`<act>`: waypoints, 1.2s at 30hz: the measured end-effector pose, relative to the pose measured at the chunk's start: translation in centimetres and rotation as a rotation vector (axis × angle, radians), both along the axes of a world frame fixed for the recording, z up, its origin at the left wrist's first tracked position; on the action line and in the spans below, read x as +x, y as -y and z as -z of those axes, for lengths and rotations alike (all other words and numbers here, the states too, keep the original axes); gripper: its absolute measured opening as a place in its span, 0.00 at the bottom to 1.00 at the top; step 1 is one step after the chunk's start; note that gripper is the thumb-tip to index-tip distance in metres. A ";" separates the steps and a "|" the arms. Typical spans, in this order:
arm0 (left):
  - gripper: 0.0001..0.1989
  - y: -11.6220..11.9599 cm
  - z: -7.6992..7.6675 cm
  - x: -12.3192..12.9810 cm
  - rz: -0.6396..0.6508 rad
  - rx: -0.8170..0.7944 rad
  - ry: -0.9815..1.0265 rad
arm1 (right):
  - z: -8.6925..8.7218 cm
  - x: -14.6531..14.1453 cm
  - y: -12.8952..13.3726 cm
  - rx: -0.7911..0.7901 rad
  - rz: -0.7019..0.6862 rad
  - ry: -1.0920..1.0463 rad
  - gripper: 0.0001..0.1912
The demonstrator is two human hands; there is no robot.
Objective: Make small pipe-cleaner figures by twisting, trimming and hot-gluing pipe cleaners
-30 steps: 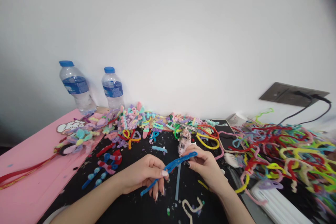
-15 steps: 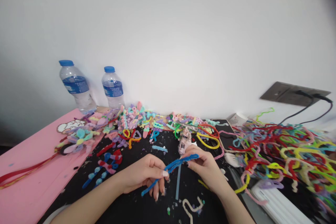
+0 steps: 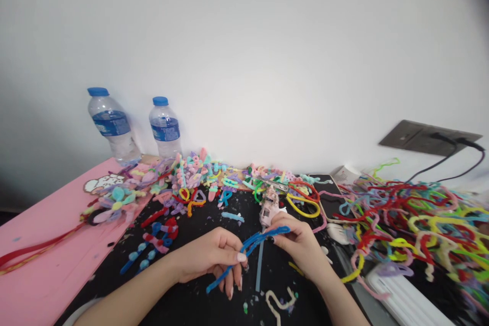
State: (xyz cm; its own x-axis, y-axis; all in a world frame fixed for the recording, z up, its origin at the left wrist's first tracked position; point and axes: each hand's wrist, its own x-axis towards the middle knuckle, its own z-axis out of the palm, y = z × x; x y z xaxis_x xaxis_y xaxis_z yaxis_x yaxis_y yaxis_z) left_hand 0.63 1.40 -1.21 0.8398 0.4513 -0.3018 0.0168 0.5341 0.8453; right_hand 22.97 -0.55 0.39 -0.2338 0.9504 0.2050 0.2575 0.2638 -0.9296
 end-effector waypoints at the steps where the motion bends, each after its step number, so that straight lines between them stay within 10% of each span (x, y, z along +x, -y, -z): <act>1: 0.10 0.0 -0.1 0.0 -0.001 0.006 -0.009 | 0.0 0.0 0.0 0.005 0.001 0.005 0.04; 36: 0.14 0.5 0.3 0.2 -0.263 1.012 -0.411 | -0.1 -0.8 0.4 0.040 0.018 0.080 0.08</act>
State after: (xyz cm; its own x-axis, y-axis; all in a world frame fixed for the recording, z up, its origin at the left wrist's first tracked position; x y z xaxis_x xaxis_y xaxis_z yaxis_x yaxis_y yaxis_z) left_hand 0.85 0.93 -1.46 0.6034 0.7942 0.0723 0.3817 -0.3672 0.8482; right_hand 22.19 -0.99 0.44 -0.2340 0.9461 0.2239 0.3358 0.2947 -0.8946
